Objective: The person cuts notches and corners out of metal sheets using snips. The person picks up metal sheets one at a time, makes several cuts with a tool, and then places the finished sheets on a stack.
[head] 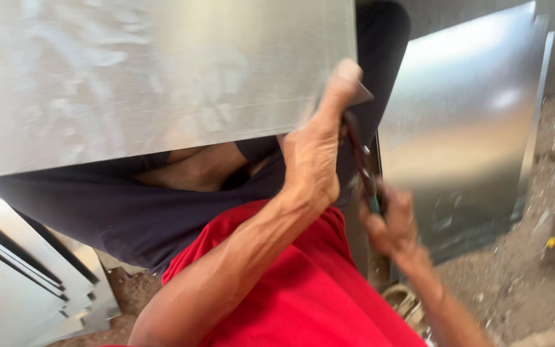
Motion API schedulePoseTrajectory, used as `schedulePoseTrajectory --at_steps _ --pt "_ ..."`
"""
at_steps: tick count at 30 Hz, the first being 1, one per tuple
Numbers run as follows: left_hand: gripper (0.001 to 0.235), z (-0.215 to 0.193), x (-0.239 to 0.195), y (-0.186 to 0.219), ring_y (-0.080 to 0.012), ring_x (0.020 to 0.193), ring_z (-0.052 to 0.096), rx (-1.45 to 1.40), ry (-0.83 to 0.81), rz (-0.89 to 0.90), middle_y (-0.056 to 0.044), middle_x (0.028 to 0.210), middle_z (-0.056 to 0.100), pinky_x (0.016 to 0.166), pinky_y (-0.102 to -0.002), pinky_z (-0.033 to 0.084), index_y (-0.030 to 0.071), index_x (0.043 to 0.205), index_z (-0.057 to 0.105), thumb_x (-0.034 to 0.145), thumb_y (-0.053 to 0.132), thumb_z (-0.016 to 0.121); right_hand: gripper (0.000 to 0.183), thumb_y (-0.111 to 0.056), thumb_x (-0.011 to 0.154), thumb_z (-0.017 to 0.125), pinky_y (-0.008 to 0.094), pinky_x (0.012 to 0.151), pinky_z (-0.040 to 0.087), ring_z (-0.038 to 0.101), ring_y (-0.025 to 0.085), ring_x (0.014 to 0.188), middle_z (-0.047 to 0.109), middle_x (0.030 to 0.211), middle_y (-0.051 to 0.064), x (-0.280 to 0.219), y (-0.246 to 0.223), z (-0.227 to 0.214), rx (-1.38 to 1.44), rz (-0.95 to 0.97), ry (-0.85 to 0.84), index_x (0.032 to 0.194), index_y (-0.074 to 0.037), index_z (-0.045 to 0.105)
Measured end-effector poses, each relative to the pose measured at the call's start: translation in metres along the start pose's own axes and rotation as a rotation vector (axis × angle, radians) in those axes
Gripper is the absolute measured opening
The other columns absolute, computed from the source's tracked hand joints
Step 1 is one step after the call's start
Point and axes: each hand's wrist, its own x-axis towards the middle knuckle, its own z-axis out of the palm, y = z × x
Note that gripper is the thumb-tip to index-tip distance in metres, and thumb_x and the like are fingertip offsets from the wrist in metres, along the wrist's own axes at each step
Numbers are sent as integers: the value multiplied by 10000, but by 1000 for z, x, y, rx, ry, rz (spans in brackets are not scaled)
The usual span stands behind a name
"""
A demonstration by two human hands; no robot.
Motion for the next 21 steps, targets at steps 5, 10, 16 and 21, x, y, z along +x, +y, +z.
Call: schedulePoseTrajectory --at_steps 5,10,16,21 --pt "377 -25 9 -2 -180 988 685 24 -245 120 -103 1063 731 954 -325 547 -94 1110 744 861 177 824 159 -112 772 579 343 552 480 590 166 563 609 672 60 -10 -19 17 57 -12 130 880 -9 635" --pt "333 -128 12 51 -196 1005 700 133 -133 276 -126 1129 705 952 -343 575 -70 1185 686 977 189 682 133 -137 713 599 365 506 424 540 220 534 607 613 83 -3 -8 17 46 172 -33 762 -24 649" --pt "330 -273 1 158 -243 933 716 -392 364 761 -173 1147 656 865 -399 640 -64 1256 605 1101 218 532 179 -97 682 522 340 542 512 620 175 570 668 629 77 -4 -7 33 184 258 -156 752 -2 656" --pt "278 -206 -7 62 -134 559 502 220 416 569 -27 718 557 430 -270 417 17 858 673 1093 148 607 240 -115 774 516 318 639 572 677 171 661 695 731 93 2 -45 41 53 207 -323 917 -2 672"
